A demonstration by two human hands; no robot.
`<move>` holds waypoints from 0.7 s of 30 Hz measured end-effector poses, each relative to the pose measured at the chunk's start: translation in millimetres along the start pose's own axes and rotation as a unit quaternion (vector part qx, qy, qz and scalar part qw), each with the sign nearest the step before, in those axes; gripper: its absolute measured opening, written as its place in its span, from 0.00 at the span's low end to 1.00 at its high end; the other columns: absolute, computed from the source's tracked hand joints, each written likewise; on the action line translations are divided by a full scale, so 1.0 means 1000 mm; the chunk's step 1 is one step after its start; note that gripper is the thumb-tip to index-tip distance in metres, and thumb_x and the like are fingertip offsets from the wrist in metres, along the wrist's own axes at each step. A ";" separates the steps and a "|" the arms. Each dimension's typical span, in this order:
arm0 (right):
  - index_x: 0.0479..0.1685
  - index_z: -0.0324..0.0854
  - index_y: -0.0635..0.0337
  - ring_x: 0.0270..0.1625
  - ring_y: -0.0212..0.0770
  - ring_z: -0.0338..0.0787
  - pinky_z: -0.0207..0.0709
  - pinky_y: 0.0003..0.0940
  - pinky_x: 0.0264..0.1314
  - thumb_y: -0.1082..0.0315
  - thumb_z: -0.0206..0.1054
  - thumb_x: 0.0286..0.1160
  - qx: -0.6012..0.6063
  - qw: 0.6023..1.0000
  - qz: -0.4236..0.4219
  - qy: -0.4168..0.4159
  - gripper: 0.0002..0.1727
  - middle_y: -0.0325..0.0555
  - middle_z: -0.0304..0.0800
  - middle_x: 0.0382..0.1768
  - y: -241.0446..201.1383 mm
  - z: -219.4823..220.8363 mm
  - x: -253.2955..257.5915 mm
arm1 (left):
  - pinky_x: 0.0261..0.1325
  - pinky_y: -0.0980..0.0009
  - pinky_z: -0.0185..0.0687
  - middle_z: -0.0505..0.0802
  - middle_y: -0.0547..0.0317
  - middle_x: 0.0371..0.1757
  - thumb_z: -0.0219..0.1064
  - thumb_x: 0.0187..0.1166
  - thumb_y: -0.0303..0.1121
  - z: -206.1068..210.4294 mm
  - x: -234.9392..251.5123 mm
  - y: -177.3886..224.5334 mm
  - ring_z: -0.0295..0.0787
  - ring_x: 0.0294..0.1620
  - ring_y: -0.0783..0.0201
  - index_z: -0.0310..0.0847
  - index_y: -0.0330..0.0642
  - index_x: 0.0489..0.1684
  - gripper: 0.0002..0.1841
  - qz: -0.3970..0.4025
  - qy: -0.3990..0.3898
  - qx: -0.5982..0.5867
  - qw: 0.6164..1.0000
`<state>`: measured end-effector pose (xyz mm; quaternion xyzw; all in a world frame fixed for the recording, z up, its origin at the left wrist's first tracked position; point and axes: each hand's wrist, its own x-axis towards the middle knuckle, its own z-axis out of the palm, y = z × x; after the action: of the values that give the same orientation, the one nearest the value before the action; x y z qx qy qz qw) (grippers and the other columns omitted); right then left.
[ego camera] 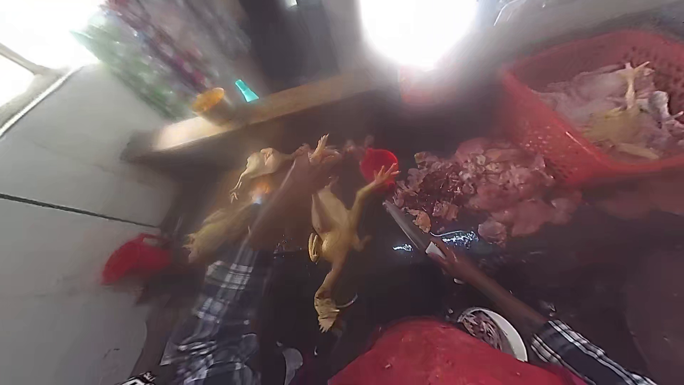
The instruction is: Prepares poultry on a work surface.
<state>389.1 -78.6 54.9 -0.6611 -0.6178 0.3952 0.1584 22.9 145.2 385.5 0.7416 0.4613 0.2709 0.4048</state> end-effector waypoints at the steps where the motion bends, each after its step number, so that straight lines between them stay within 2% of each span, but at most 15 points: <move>1: 0.89 0.62 0.48 0.62 0.59 0.91 0.80 0.64 0.68 0.43 0.60 0.85 -0.004 1.000 0.002 0.001 0.36 0.61 0.88 0.63 0.001 0.002 0.000 | 0.28 0.67 0.81 0.88 0.61 0.31 0.61 0.88 0.47 0.016 -0.006 -0.033 0.81 0.23 0.68 0.85 0.46 0.63 0.18 -0.020 0.036 -0.036 0.999; 3: 0.84 0.66 0.52 0.61 0.59 0.91 0.80 0.64 0.67 0.49 0.63 0.83 0.011 1.000 0.016 0.004 0.33 0.61 0.88 0.62 0.000 0.005 -0.003 | 0.24 0.66 0.78 0.82 0.61 0.24 0.56 0.90 0.50 0.052 -0.019 -0.101 0.75 0.18 0.66 0.83 0.47 0.65 0.20 -0.071 0.105 -0.080 0.989; 4: 0.84 0.66 0.56 0.58 0.58 0.91 0.81 0.62 0.65 0.53 0.63 0.82 0.036 0.999 0.023 0.006 0.33 0.62 0.88 0.61 -0.003 0.007 -0.007 | 0.28 0.64 0.81 0.83 0.58 0.26 0.54 0.91 0.50 0.072 -0.029 -0.133 0.77 0.20 0.64 0.81 0.46 0.68 0.21 -0.104 0.140 -0.088 0.981; 5: 0.84 0.64 0.57 0.50 0.54 0.93 0.85 0.58 0.57 0.56 0.64 0.81 0.068 0.997 0.035 0.005 0.33 0.61 0.88 0.58 -0.009 0.009 -0.015 | 0.34 0.61 0.85 0.87 0.54 0.33 0.55 0.92 0.48 0.094 -0.044 -0.161 0.82 0.26 0.62 0.80 0.44 0.70 0.21 -0.132 0.178 -0.083 0.972; 6: 0.84 0.63 0.58 0.40 0.50 0.92 0.88 0.53 0.47 0.58 0.63 0.80 0.105 0.993 0.049 -0.001 0.33 0.58 0.88 0.53 -0.018 0.013 -0.026 | 0.46 0.59 0.87 0.91 0.52 0.43 0.55 0.91 0.46 0.117 -0.064 -0.182 0.87 0.38 0.61 0.78 0.42 0.73 0.22 -0.154 0.205 -0.076 0.964; 7: 0.84 0.60 0.58 0.32 0.47 0.90 0.89 0.49 0.39 0.59 0.63 0.80 0.146 0.987 0.063 -0.015 0.33 0.56 0.88 0.47 -0.030 0.016 -0.040 | 0.64 0.57 0.86 0.91 0.48 0.60 0.57 0.90 0.43 0.139 -0.086 -0.196 0.90 0.57 0.59 0.75 0.39 0.77 0.23 -0.173 0.219 -0.079 0.957; 8: 0.84 0.59 0.55 0.25 0.44 0.88 0.88 0.47 0.32 0.59 0.63 0.80 0.170 0.982 0.073 -0.033 0.33 0.54 0.87 0.40 -0.041 0.017 -0.052 | 0.73 0.56 0.82 0.88 0.44 0.67 0.61 0.87 0.39 0.161 -0.105 -0.205 0.87 0.66 0.57 0.73 0.36 0.78 0.25 -0.188 0.252 -0.089 0.945; 9: 0.83 0.59 0.52 0.22 0.44 0.87 0.87 0.46 0.29 0.56 0.63 0.81 0.171 0.981 0.077 -0.055 0.32 0.52 0.87 0.37 -0.050 0.020 -0.064 | 0.77 0.53 0.78 0.86 0.40 0.71 0.63 0.86 0.40 0.178 -0.121 -0.214 0.84 0.72 0.54 0.71 0.33 0.79 0.27 -0.211 0.291 -0.086 0.929; 11: 0.82 0.62 0.46 0.27 0.48 0.89 0.86 0.51 0.35 0.46 0.60 0.83 0.096 0.990 0.055 -0.085 0.32 0.52 0.88 0.36 -0.065 0.023 -0.080 | 0.82 0.53 0.69 0.78 0.38 0.80 0.60 0.89 0.42 0.201 -0.132 -0.215 0.74 0.80 0.51 0.65 0.34 0.84 0.30 -0.264 0.348 -0.118 0.892; 12: 0.83 0.64 0.45 0.35 0.52 0.91 0.86 0.57 0.43 0.42 0.57 0.84 0.043 0.993 0.038 -0.101 0.32 0.53 0.89 0.39 -0.077 0.023 -0.089 | 0.84 0.53 0.66 0.74 0.39 0.84 0.60 0.89 0.43 0.212 -0.132 -0.208 0.71 0.83 0.50 0.61 0.35 0.87 0.31 -0.282 0.381 -0.144 0.869; 13: 0.84 0.64 0.45 0.42 0.56 0.92 0.84 0.61 0.50 0.39 0.54 0.86 -0.004 0.993 0.026 -0.117 0.33 0.55 0.90 0.41 -0.090 0.023 -0.096 | 0.87 0.54 0.64 0.70 0.41 0.87 0.59 0.90 0.45 0.221 -0.130 -0.210 0.68 0.85 0.52 0.57 0.37 0.90 0.33 -0.288 0.403 -0.153 0.855; 14: 0.84 0.64 0.45 0.45 0.58 0.93 0.84 0.63 0.53 0.38 0.51 0.87 -0.045 0.991 0.015 -0.123 0.33 0.55 0.91 0.41 -0.102 0.025 -0.098 | 0.86 0.55 0.65 0.71 0.41 0.87 0.58 0.90 0.46 0.230 -0.125 -0.211 0.70 0.85 0.52 0.57 0.37 0.90 0.34 -0.283 0.422 -0.149 0.848; 15: 0.84 0.64 0.46 0.47 0.60 0.93 0.84 0.64 0.54 0.39 0.49 0.88 -0.074 0.990 0.010 -0.122 0.32 0.56 0.91 0.42 -0.112 0.028 -0.096 | 0.85 0.57 0.66 0.72 0.41 0.86 0.58 0.90 0.46 0.236 -0.120 -0.209 0.71 0.84 0.53 0.58 0.36 0.89 0.33 -0.277 0.430 -0.140 0.848; 17: 0.85 0.62 0.48 0.53 0.61 0.93 0.83 0.63 0.58 0.42 0.48 0.90 -0.112 0.987 0.019 -0.110 0.31 0.58 0.91 0.47 -0.130 0.035 -0.080 | 0.88 0.54 0.62 0.70 0.34 0.85 0.58 0.90 0.43 0.243 -0.117 -0.199 0.66 0.86 0.47 0.59 0.31 0.87 0.32 -0.256 0.422 -0.124 0.861; 21: 0.88 0.60 0.48 0.59 0.63 0.91 0.82 0.67 0.61 0.48 0.48 0.90 -0.125 0.989 0.039 -0.068 0.31 0.59 0.91 0.54 -0.164 0.054 -0.014 | 0.91 0.49 0.55 0.62 0.31 0.89 0.57 0.90 0.46 0.247 -0.122 -0.196 0.56 0.91 0.41 0.54 0.31 0.90 0.35 -0.266 0.407 -0.091 0.869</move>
<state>237.7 -76.5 140.0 -0.6711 -0.6452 0.3648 0.0171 71.1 -2.8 86.1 0.3754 0.7382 0.4713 0.3034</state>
